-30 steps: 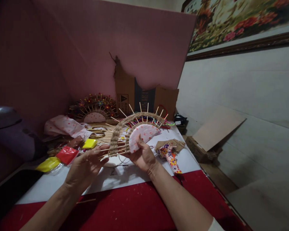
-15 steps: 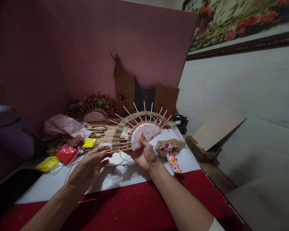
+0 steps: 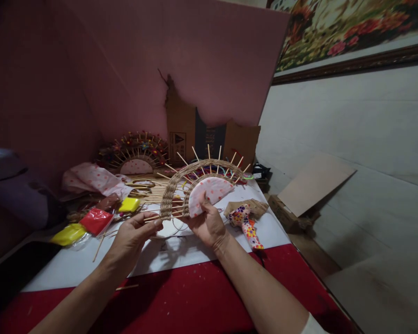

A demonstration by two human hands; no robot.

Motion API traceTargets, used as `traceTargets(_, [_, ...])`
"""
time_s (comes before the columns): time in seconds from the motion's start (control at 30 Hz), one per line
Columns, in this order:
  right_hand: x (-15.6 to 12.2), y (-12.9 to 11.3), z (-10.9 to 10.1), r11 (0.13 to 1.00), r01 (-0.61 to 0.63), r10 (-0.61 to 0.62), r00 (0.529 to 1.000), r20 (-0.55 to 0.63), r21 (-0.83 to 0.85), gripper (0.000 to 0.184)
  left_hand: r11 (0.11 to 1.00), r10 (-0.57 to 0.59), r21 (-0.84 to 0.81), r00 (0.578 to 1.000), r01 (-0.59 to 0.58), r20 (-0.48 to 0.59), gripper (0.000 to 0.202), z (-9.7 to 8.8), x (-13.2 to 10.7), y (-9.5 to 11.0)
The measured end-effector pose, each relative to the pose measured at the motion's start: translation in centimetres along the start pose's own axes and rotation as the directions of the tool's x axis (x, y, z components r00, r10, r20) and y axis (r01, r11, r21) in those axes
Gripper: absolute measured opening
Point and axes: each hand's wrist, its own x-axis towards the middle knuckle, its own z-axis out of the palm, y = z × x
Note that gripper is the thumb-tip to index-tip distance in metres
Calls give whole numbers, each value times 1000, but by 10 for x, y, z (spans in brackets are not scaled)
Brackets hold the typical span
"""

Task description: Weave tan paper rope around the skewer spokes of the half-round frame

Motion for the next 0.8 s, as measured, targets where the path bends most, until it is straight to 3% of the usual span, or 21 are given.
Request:
traceTargets(0.17, [1, 0, -1, 1000, 6, -6, 1000, 15, -6, 35, 999, -33, -29, 999, 33, 0, 27, 2, -2, 1])
traceTargets(0.37, [0, 1, 0, 999, 19, -20, 999, -28, -27, 30, 998, 55, -9, 997, -56, -51, 16, 1, -3, 4])
traceTargets(0.57, [0, 1, -1, 1000, -3, 2, 999, -50, -28, 32, 999, 8, 37, 1000, -7, -21, 18, -1, -3, 3])
traceTargets(0.8, [-1, 2, 2, 1000, -24, 24, 999, -47, -8, 34, 999, 28, 23, 1000, -28, 6, 16, 0, -5, 3])
